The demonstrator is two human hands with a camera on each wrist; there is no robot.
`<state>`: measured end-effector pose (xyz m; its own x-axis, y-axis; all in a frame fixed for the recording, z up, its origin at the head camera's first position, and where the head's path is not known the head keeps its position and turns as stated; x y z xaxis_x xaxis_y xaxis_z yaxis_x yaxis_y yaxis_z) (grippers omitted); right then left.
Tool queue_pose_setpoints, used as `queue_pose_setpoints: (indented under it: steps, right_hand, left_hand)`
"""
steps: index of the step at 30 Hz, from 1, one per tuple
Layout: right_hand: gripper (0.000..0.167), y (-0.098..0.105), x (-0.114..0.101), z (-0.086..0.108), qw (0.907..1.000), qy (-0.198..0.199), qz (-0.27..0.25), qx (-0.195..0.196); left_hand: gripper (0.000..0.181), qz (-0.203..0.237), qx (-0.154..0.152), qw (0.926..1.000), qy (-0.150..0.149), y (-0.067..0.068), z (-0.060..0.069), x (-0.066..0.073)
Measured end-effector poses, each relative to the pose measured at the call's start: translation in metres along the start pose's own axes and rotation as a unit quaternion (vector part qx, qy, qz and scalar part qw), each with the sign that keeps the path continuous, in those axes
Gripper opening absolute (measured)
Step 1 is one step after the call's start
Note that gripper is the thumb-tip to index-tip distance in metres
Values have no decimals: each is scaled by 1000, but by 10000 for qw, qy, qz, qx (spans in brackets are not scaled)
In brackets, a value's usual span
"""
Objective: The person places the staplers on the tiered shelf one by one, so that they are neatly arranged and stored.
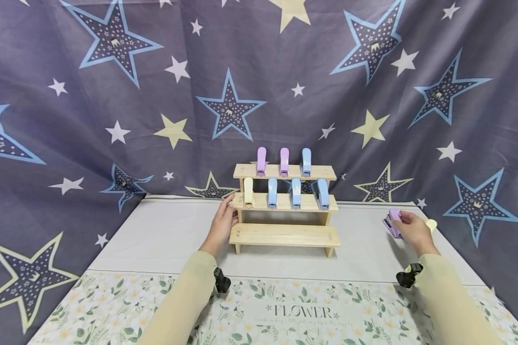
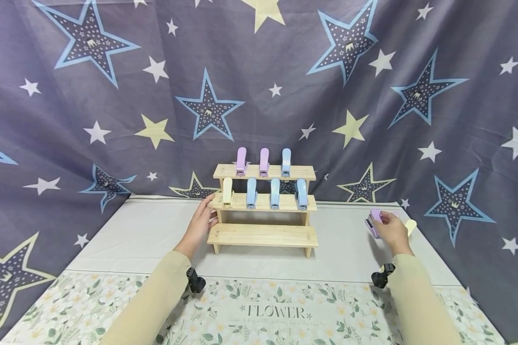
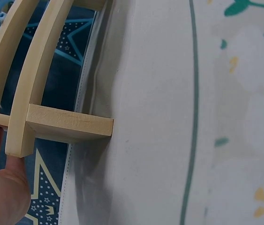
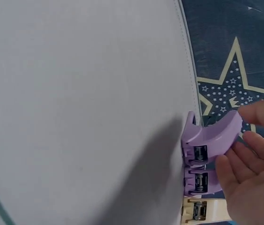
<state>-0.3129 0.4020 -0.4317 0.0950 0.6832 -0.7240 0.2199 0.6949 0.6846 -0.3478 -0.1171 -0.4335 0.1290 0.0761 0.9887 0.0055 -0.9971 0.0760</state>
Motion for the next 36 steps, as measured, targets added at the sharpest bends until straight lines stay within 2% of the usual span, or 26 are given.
queue_pose_setpoints:
  steps: [8,14,26,31,36]
  right_hand:
    - [56,-4,1,-2,9987,88,422,287]
    - [59,-8,1,-1,9991,-38,324,278]
    - [58,-10,0,4,9979,69,435,-479]
    - [62,-8,-2,3,9955,-67,19,-947]
    - [65,-9,-5,3,9882,-271,-494,-1424]
  left_hand:
    - [47,-32,23,10000,21,0,1,0]
    - [47,-39,0,10000,18,0,1,1]
    - [46,13,-19,10000,33,1,0,0]
    - [47,-23,8,10000,38,1,1,2]
    - [47,-47,-11,10000,85,1,-1,1]
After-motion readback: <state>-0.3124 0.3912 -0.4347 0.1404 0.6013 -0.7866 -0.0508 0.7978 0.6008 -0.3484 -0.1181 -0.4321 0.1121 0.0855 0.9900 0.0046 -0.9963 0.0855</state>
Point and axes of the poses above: each hand's wrist, its own z-axis away from the middle knuckle, its own y-axis out of the back of the hand, x = y × z, the point moved 1 cm from there along -z, towards the middle knuckle, and after that the axes turned 1 degree about -x, right-handed, at the moved point
